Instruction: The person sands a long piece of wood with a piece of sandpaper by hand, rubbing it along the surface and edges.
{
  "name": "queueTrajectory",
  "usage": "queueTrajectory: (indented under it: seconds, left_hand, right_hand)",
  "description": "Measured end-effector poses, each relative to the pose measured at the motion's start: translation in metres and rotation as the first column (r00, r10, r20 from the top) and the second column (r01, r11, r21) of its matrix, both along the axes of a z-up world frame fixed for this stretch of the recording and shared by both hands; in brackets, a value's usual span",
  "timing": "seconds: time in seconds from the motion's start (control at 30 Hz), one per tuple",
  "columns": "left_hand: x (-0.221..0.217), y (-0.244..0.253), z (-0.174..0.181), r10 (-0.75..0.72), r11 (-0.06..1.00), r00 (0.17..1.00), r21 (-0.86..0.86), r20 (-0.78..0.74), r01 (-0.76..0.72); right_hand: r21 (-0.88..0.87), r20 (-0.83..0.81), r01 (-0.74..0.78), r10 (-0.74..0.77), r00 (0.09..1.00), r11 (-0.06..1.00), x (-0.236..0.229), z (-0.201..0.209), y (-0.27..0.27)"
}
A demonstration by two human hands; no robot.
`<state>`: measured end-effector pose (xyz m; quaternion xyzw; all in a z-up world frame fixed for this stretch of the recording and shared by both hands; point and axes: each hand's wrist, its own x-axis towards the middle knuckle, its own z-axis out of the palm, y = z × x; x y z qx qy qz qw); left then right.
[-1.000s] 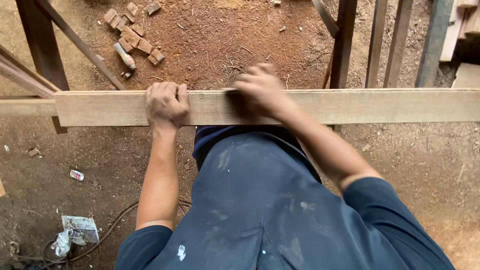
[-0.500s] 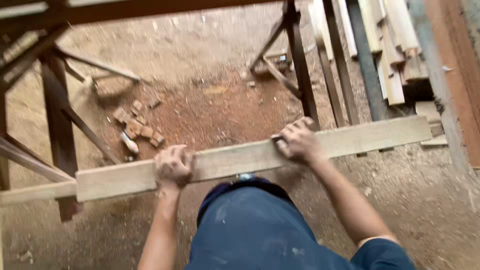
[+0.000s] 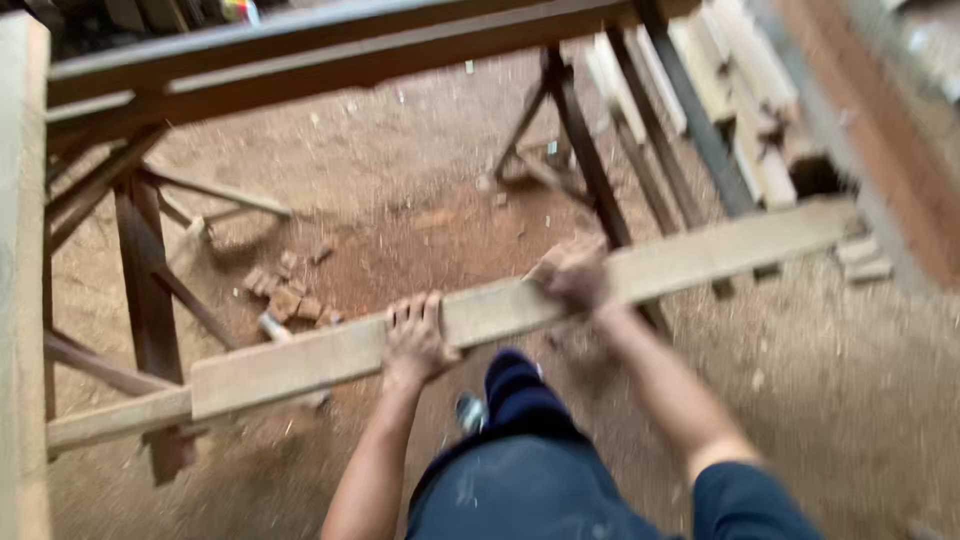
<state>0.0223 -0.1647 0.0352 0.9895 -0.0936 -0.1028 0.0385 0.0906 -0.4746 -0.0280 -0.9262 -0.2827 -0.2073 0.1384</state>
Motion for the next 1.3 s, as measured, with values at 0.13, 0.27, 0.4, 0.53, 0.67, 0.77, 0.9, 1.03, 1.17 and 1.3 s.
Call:
queueTrajectory:
  seconds: [0.13,0.27,0.4,0.53,0.67,0.77,0.9,1.03,1.17,1.3]
  left_hand:
    - [-0.007,-0.003,0.005,0.008,1.0,0.992,0.013,-0.126,-0.007]
    - [-0.009,-0.005,0.011,0.006,0.998,0.992,0.059,-0.124,0.001]
    - [-0.006,-0.001,0.001,-0.027,1.0,0.999,0.015,-0.047,0.027]
    - [-0.008,0.0,-0.005,-0.027,1.0,0.999,-0.002,-0.02,0.027]
    - [-0.012,0.004,-0.011,-0.036,0.999,0.999,0.0,-0.011,0.036]
    - [-0.007,0.004,-0.015,-0.04,0.999,0.999,0.0,0.011,0.04]
    - [-0.009,0.003,-0.014,-0.043,0.998,0.999,-0.041,0.028,0.044]
    - [-0.009,0.006,-0.018,-0.048,0.998,0.997,-0.031,0.065,0.05]
    - [-0.012,0.004,-0.016,-0.038,0.997,0.999,-0.063,0.038,0.041]
    - [-0.009,0.002,-0.012,-0.032,0.997,0.999,-0.075,0.03,0.034]
  right_hand:
    - [-0.215,-0.099,0.279,-0.305,0.947,0.936,0.001,0.003,-0.052]
    - [-0.095,-0.054,0.197,-0.202,0.978,0.976,-0.013,0.008,0.033]
    - [-0.08,-0.071,0.158,-0.164,0.984,0.984,-0.028,0.019,0.104]
    - [-0.095,0.097,0.092,-0.082,0.992,0.991,-0.014,0.013,0.051]
    - [-0.228,0.1,0.197,-0.178,0.979,0.953,-0.006,0.024,-0.066]
    - [-0.169,0.048,0.2,-0.195,0.98,0.965,0.001,0.017,-0.052]
    - [0.013,0.003,0.063,-0.063,0.998,0.998,-0.009,0.001,0.064]
    - [0.048,0.063,-0.04,0.037,0.997,0.998,-0.016,-0.002,0.119]
    - [-0.123,0.137,-0.117,0.133,0.982,0.986,0.01,-0.009,0.028]
    - [-0.256,0.293,0.225,-0.147,0.945,0.94,-0.002,0.024,-0.095]
